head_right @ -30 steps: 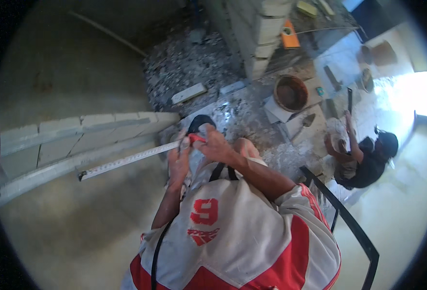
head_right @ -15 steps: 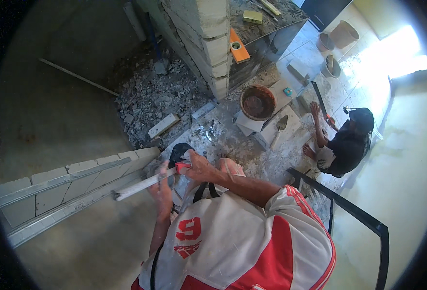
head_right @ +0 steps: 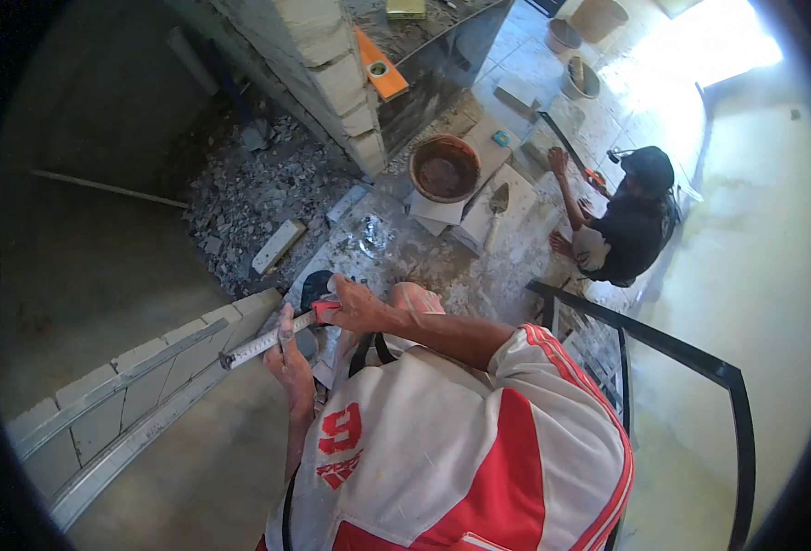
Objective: The person measures the width of a wall opening with a tape measure and hammers a corner bead onto a stack of bricks.
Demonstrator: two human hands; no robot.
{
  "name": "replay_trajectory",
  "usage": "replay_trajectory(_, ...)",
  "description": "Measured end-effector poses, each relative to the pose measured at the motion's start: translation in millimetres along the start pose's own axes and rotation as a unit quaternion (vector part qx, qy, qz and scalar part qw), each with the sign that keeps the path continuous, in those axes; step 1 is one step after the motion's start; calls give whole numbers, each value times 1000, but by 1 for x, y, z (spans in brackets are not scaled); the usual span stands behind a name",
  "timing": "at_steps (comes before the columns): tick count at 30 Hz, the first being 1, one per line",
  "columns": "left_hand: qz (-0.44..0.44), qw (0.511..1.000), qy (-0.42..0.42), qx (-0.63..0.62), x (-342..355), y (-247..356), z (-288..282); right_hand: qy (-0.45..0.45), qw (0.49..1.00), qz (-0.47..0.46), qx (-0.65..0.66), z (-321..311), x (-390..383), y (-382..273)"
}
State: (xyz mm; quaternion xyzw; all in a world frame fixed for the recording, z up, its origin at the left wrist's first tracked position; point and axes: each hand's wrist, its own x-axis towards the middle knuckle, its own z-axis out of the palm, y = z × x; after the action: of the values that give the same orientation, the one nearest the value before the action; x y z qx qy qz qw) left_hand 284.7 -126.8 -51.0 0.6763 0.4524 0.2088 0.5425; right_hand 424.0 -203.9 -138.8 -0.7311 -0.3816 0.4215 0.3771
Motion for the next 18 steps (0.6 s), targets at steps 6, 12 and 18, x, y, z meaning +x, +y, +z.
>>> replay_trajectory(6,-36,999,-10,14,8,-16,-2,17,1000,16,11,13,-2,9)
replay_trajectory(12,61,994,-83,40,14,-29,-19,69,996,54,-3,-9,-14,-10)
replay_trajectory(18,12,997,-75,8,22,-50,-64,163,927,170,294,-29,-22,21)
